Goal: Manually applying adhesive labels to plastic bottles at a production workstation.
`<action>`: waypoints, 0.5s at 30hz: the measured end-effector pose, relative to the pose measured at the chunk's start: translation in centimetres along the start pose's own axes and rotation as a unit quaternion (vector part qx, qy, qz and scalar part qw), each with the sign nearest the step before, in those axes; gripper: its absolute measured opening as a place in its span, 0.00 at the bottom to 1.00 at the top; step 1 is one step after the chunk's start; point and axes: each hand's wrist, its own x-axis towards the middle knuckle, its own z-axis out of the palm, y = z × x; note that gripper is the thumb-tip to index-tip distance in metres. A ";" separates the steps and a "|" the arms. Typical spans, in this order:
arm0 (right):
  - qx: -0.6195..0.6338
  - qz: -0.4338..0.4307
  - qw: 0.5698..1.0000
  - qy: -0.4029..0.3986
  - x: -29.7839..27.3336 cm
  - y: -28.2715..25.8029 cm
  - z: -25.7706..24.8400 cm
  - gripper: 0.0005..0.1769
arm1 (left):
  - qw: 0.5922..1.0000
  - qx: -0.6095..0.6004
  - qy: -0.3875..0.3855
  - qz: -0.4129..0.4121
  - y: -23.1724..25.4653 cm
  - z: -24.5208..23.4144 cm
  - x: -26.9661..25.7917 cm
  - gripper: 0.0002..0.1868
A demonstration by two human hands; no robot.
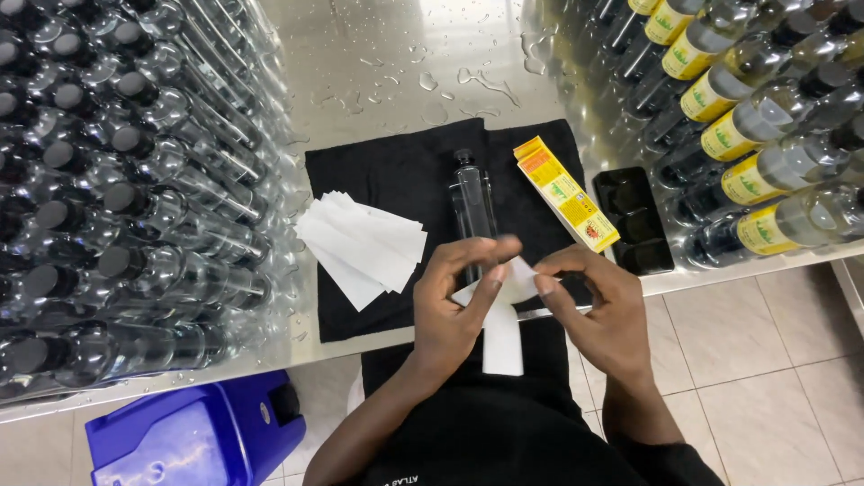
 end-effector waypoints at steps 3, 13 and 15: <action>0.078 0.033 0.994 0.061 -0.8 2.1 0.4 0.07 | 0.986 0.116 0.038 0.112 -1.9 -1.2 -0.5 0.13; 0.021 -0.071 0.986 0.151 -1.7 -0.5 3.1 0.08 | 0.986 -0.004 -0.140 0.088 -1.6 0.0 -3.9 0.37; 0.014 -0.117 0.985 0.128 -1.7 -1.4 3.6 0.05 | 0.984 -0.035 -0.150 0.092 -1.2 0.2 -3.7 0.38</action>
